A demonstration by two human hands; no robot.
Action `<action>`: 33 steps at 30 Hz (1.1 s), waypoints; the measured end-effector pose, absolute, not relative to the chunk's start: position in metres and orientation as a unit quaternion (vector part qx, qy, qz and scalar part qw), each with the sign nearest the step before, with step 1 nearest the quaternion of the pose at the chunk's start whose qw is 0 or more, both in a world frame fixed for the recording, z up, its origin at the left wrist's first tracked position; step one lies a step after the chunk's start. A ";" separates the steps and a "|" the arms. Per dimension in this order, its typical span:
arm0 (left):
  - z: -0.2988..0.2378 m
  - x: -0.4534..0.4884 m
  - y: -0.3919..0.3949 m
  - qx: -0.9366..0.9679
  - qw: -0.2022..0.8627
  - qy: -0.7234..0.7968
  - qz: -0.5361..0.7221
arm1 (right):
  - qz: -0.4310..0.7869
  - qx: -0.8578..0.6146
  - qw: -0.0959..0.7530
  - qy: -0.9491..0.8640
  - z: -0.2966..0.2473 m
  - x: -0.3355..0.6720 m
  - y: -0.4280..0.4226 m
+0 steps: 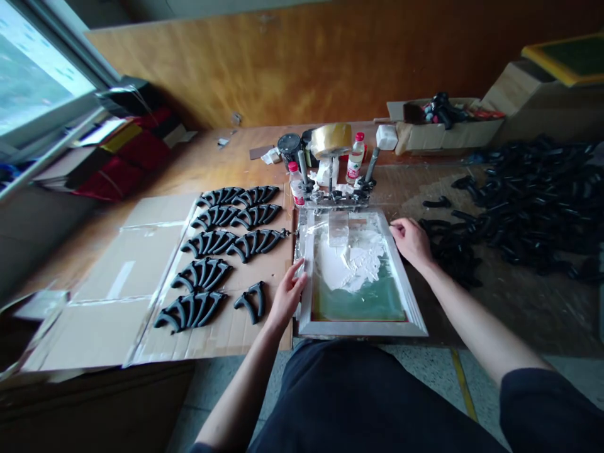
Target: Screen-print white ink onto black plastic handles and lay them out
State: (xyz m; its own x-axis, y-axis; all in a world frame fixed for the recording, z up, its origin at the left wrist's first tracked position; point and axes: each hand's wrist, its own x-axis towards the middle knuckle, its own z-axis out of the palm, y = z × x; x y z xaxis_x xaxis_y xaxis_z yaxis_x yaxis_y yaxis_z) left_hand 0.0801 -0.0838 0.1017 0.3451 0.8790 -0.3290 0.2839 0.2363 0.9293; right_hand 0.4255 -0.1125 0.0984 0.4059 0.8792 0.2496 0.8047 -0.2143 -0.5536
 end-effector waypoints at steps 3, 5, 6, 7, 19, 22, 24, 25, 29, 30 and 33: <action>0.064 0.082 -0.085 0.583 0.561 0.548 0.215 | -0.005 -0.720 0.286 -0.632 0.118 0.392 -0.077; 0.050 0.085 -0.081 0.598 0.541 0.557 0.198 | 0.008 -0.684 0.218 -0.696 0.126 0.362 -0.058; 0.045 0.085 -0.079 0.602 0.535 0.561 0.191 | 0.031 -0.678 0.179 -0.713 0.127 0.349 -0.052; 0.042 0.085 -0.077 0.602 0.534 0.564 0.184 | 0.056 -0.676 0.142 -0.721 0.126 0.338 -0.051; 0.042 0.083 -0.076 0.603 0.523 0.577 0.174 | 0.143 -0.479 0.071 -0.863 0.120 0.335 -0.124; 0.045 0.084 -0.076 0.598 0.532 0.574 0.175 | 0.106 -0.528 0.117 -0.834 0.111 0.328 -0.123; 0.046 0.084 -0.077 0.593 0.538 0.571 0.178 | 0.099 -0.516 0.136 -0.840 0.102 0.324 -0.133; 0.047 0.084 -0.077 0.592 0.540 0.571 0.179 | 0.109 -0.502 0.139 -0.846 0.099 0.324 -0.139; 0.049 0.084 -0.077 0.587 0.545 0.568 0.186 | 0.143 -0.504 0.131 -0.841 0.108 0.325 -0.137; 0.051 0.084 -0.077 0.582 0.554 0.565 0.187 | 0.138 -0.526 0.134 -0.829 0.114 0.324 -0.127; 0.068 0.082 -0.076 0.567 0.590 0.539 0.199 | 0.108 -0.603 0.167 -0.773 0.135 0.326 -0.084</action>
State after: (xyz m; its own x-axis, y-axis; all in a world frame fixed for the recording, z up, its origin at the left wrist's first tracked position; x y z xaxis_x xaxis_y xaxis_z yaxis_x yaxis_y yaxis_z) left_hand 0.0818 -0.0763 0.0682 0.3406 0.8462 -0.4097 0.3762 0.2767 0.8843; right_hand 0.3261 -0.0837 0.1352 -0.2167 0.9677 0.1284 0.8956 0.2495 -0.3682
